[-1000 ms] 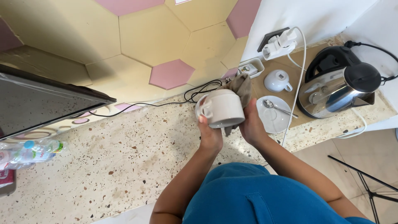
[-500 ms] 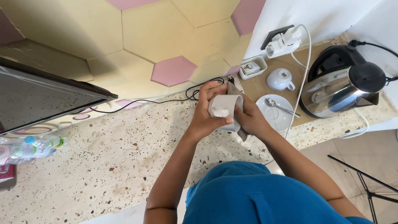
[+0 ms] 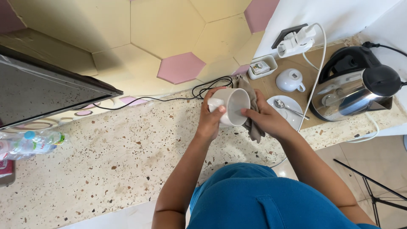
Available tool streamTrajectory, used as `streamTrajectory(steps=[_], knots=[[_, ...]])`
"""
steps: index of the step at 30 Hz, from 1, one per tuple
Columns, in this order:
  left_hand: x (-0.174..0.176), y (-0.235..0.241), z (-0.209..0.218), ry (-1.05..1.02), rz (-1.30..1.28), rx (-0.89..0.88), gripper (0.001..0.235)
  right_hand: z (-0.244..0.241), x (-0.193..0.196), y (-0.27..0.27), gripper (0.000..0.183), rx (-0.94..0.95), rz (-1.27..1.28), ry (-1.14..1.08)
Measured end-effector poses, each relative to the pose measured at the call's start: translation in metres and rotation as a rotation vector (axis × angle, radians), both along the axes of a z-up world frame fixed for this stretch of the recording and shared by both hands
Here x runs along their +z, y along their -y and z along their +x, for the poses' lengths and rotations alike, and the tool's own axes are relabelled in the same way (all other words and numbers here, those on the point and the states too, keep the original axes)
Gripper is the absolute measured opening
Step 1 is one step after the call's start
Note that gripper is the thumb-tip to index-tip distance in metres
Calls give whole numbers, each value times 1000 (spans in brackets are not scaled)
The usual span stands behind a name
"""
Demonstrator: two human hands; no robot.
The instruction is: Cleaning various surfaces including a window, TV screen, remote, and tea set components using a cloth and spray.
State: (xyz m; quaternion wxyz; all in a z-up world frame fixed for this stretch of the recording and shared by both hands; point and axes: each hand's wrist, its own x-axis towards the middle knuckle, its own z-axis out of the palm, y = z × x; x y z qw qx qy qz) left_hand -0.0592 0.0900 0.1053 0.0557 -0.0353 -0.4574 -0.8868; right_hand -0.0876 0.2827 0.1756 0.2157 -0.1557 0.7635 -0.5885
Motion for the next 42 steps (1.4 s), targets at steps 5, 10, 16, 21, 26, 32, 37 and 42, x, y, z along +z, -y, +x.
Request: streamTrajectory(steps=[5, 10, 16, 21, 26, 32, 37, 42], knots=[[5, 16, 1, 93, 176, 49, 83, 8, 31, -10, 53, -236, -336, 29], [26, 0, 9, 132, 3, 71, 75, 25, 69, 13, 36, -24, 281, -495], [21, -12, 18, 33, -195, 80, 62, 21, 40, 13, 11, 119, 402, -553], [17, 5, 13, 128, -140, 1, 59, 23, 47, 16, 5, 495, 249, -577], [13, 16, -7, 270, -179, -109, 59, 17, 38, 25, 23, 402, 578, -1327], [41, 16, -5, 126, -567, 77, 64, -11, -15, 23, 13, 335, 662, -778], [18, 27, -7, 55, -635, 162, 68, -19, -8, 16, 27, 229, 123, 157], [-32, 42, -15, 63, -371, 197, 70, -40, -78, -39, 45, 197, -331, 569]])
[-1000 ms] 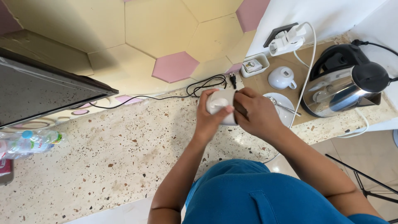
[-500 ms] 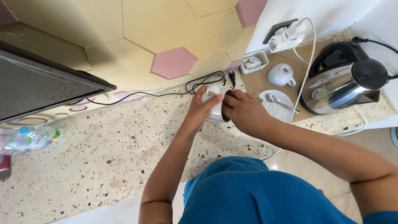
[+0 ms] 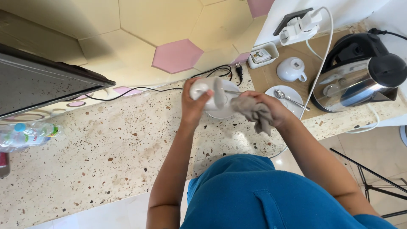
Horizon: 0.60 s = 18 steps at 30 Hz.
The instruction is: Cleaning various surfaces including a window, TV screen, remote, and tea set components using a cloth and spray.
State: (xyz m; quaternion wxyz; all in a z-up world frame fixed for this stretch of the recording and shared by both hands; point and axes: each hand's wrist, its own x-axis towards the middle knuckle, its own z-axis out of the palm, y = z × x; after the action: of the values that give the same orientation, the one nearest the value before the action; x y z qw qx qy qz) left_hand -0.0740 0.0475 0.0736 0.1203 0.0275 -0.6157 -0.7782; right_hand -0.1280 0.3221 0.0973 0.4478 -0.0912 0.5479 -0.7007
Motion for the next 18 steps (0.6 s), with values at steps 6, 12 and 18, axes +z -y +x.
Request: streamTrajectory(steps=[6, 12, 18], knots=[[-33, 11, 1, 248, 89, 186, 65, -4, -44, -28, 47, -431, -119, 63], [-32, 2, -7, 291, -760, 112, 90, -4, -63, -17, 51, -458, 33, 44], [-43, -7, -23, 158, -1175, -114, 93, -27, -82, 1, 55, -490, 295, -332]])
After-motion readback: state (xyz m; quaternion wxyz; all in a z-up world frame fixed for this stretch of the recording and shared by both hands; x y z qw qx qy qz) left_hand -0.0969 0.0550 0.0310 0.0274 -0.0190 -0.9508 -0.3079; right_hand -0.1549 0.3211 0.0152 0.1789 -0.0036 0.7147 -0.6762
